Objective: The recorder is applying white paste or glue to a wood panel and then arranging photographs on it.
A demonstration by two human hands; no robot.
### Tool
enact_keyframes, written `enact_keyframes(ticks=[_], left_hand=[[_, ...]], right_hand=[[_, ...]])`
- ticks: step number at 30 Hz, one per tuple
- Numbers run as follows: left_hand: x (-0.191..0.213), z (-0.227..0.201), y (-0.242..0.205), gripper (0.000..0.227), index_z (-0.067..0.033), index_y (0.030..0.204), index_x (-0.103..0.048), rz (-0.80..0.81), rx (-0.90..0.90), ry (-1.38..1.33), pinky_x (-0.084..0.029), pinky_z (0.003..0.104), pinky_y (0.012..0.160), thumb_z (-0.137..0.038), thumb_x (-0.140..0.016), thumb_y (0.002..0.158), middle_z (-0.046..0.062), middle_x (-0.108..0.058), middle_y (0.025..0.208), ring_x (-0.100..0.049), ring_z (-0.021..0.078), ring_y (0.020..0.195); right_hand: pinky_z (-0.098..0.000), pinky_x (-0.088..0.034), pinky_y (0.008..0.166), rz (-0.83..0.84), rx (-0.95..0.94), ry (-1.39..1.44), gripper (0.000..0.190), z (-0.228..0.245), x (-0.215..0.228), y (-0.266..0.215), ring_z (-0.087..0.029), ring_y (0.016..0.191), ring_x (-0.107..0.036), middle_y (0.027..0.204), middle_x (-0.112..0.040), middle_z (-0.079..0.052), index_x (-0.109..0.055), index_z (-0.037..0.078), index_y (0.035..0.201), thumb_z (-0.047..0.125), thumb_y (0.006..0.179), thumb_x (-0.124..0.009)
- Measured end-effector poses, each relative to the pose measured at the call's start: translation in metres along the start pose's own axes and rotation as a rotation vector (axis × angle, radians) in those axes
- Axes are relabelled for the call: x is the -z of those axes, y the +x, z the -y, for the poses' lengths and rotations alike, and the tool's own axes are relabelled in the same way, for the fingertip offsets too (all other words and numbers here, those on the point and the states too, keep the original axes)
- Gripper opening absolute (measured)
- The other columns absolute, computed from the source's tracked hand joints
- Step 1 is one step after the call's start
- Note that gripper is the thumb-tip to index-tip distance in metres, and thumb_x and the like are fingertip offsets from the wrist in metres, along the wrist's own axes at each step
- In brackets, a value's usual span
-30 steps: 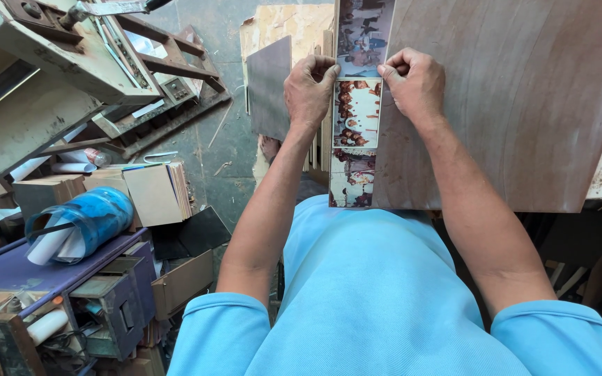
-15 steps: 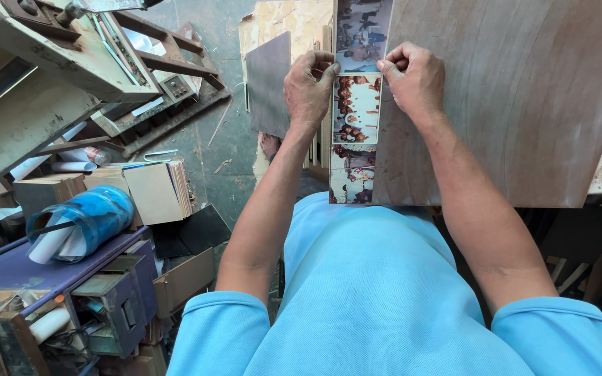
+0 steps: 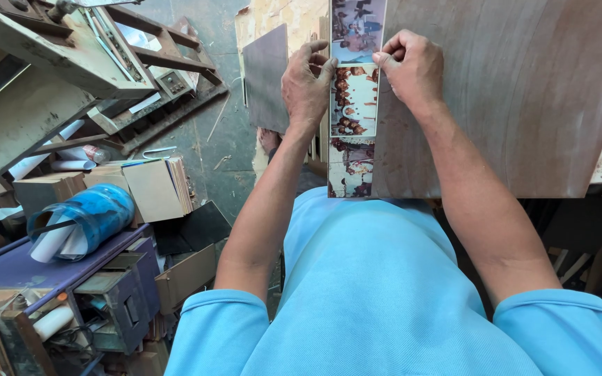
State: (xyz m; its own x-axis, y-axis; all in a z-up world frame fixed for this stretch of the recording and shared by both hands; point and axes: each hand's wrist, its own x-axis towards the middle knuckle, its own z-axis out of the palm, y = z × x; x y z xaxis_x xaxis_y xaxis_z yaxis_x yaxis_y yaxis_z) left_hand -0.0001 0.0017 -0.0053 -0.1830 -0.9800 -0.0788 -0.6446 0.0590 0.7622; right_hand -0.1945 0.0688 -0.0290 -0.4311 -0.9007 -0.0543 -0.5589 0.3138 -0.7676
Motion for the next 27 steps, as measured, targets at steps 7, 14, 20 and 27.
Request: enact_keyframes(ticks=[7, 14, 20, 27], left_hand=[[0.002, -0.006, 0.002, 0.034, -0.0199, 0.118, -0.071, 0.009, 0.014, 0.026, -0.059, 0.031, 0.076, -0.027, -0.08, 0.086, -0.003, -0.074, 0.096, -0.072, 0.011, 0.083], [-0.026, 0.019, 0.037, 0.035, -0.0163, 0.119, -0.068, 0.02, 0.046, 0.043, -0.062, 0.031, 0.071, -0.028, -0.077, 0.088, 0.002, -0.078, 0.1, -0.075, 0.0123, 0.082], [-0.034, 0.008, 0.076, 0.037, -0.0175, 0.122, -0.067, 0.0, 0.122, 0.011, -0.061, 0.032, 0.071, -0.031, -0.076, 0.088, 0.0, -0.079, 0.099, -0.076, 0.0127, 0.081], [-0.036, -0.009, 0.101, 0.049, -0.0224, 0.125, -0.066, -0.108, 0.089, 0.065, -0.056, 0.041, 0.086, -0.04, -0.083, 0.083, 0.004, -0.076, 0.113, -0.071, 0.0204, 0.103]], right_hand=[[-0.0261, -0.053, 0.058, 0.0, -0.007, 0.015, 0.015, 0.009, 0.006, 0.001, -0.007, 0.065, -0.066, 0.075, -0.073, 0.001, -0.074, 0.01, 0.087, 0.015, 0.088, -0.088], [-0.0283, -0.053, 0.06, 0.009, -0.061, 0.011, 0.016, 0.016, 0.009, 0.001, -0.009, 0.065, -0.068, 0.074, -0.073, 0.0, -0.074, 0.009, 0.086, 0.017, 0.086, -0.088], [-0.0318, -0.053, 0.058, 0.005, -0.086, -0.053, 0.022, 0.015, 0.009, 0.003, -0.012, 0.062, -0.067, 0.072, -0.073, -0.003, -0.073, 0.009, 0.083, 0.023, 0.084, -0.091], [-0.034, -0.053, 0.056, -0.007, -0.116, -0.114, 0.03, 0.018, 0.006, 0.001, -0.014, 0.06, -0.067, 0.07, -0.072, -0.004, -0.071, 0.01, 0.082, 0.031, 0.083, -0.091]])
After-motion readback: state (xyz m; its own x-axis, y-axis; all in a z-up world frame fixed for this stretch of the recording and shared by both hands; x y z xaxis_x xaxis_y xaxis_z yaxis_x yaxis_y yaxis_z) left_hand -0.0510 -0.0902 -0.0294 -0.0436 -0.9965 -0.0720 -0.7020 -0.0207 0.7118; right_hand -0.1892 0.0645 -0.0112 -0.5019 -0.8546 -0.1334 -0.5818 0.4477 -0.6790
